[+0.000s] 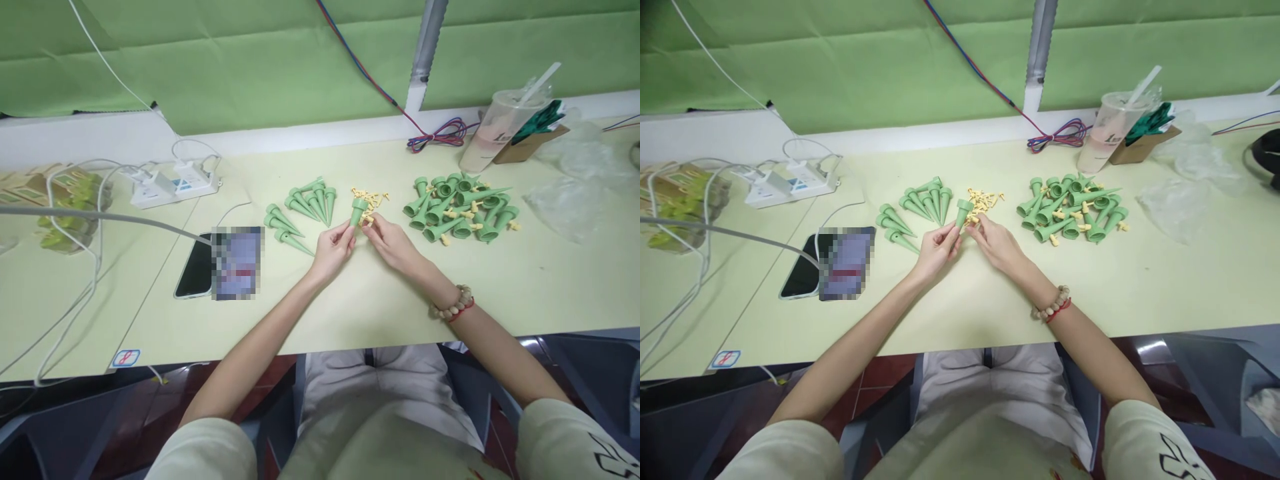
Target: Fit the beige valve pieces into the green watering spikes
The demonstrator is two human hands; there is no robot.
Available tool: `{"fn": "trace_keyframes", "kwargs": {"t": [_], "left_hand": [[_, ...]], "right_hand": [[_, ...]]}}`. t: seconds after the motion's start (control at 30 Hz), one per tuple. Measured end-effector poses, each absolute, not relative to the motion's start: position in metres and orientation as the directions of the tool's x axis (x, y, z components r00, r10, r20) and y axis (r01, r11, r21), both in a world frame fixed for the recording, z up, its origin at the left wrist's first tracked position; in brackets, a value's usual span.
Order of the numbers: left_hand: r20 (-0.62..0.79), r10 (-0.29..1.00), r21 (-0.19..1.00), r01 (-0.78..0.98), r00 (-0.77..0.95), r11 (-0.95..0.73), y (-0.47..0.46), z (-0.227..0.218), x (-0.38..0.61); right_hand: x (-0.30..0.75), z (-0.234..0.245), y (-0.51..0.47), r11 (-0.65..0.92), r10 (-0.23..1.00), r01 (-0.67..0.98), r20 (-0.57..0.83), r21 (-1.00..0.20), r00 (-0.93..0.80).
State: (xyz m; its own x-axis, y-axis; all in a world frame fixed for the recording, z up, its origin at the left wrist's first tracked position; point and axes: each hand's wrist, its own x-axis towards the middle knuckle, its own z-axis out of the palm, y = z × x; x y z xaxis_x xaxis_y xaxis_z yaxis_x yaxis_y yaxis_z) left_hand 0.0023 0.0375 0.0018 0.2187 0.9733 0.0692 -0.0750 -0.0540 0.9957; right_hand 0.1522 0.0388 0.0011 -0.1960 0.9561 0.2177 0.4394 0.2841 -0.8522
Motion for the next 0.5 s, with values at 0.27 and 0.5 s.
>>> {"fn": "trace_keyframes", "kwargs": {"t": [0.27, 0.5], "left_hand": [[0.028, 0.960, 0.999, -0.042, 0.280, -0.017, 0.0348, 0.0017, 0.0009], [0.038, 0.944, 0.999, -0.007, 0.327, -0.038, 0.0306, 0.0007, 0.0032]], "right_hand": [[0.1579, 0.0045, 0.0402, 0.399, 0.913, 0.661, 0.338, -0.635, -0.227], [0.1507, 0.0068, 0.0359, 0.211, 0.978, 0.452, 0.188, -0.866, -0.096]]}}
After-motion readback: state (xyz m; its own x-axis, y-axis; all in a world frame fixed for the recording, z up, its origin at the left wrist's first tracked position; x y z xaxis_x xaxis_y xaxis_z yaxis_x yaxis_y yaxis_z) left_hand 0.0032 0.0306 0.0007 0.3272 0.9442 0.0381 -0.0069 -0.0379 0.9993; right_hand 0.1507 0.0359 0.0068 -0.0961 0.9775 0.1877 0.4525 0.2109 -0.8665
